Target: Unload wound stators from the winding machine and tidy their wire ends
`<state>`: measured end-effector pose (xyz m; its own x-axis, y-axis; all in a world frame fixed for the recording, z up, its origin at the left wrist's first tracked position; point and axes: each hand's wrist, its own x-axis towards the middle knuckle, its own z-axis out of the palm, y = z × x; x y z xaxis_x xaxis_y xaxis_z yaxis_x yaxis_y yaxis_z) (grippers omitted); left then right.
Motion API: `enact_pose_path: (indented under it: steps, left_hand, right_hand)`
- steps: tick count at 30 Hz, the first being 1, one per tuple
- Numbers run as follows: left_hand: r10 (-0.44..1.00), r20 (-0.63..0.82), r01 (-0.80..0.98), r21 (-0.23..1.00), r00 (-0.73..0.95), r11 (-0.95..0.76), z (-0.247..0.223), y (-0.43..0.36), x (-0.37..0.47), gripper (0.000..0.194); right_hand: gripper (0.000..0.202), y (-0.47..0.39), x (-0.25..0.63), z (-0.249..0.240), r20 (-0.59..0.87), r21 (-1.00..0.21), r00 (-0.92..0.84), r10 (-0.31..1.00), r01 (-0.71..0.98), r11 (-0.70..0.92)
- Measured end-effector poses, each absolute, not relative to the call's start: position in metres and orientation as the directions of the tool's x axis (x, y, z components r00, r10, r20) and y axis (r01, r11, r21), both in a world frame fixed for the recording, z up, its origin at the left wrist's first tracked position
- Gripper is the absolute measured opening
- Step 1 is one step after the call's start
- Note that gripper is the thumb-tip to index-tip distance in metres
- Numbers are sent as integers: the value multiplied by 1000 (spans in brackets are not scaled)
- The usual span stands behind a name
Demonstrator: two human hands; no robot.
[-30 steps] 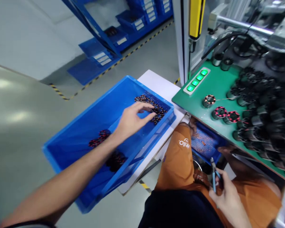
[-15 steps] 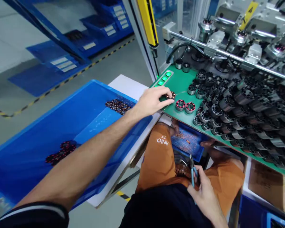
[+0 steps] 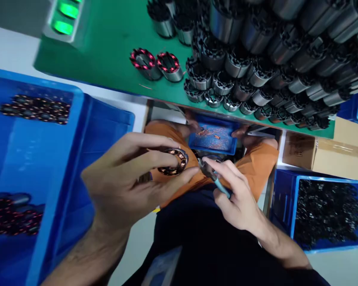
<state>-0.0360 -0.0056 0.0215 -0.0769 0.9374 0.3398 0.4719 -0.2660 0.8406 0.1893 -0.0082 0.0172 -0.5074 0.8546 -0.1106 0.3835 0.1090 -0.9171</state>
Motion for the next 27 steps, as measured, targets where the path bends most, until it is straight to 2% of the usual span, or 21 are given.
enact_pose_path:
  steps: [4, 8, 13, 18, 24, 27]
  left_hand:
    - [939, 336, 452, 851, -73, -269, 17, -5, -38, 19]
    - [936, 352, 510, 810, -27, -290, 17, -6, -41, 13]
    - [908, 419, 596, 725, 15, -345, 16, -8, -44, 16]
    - [913, 409, 606, 725, 6, -328, 15, -10, -46, 16]
    - [929, 366, 538, 795, -56, -281, 3, -8, -49, 19]
    - [969, 219, 296, 939, -115, -177, -5, -5, -48, 18]
  right_hand:
    - [76, -9, 189, 16, -112, -928, -515, 850, 361, 97]
    - [75, -9, 188, 12, -134, -936, -508, 851, 347, 60]
    - [75, -11, 188, 12, -130, -916, -493, 860, 391, 86]
    - [72, -11, 184, 9, -102, -919, -482, 870, 381, 104]
    - [58, -2, 183, -8, -129, -919, -433, 892, 390, 56]
    - [63, 7, 184, -17, -71, -864, -391, 918, 484, 140]
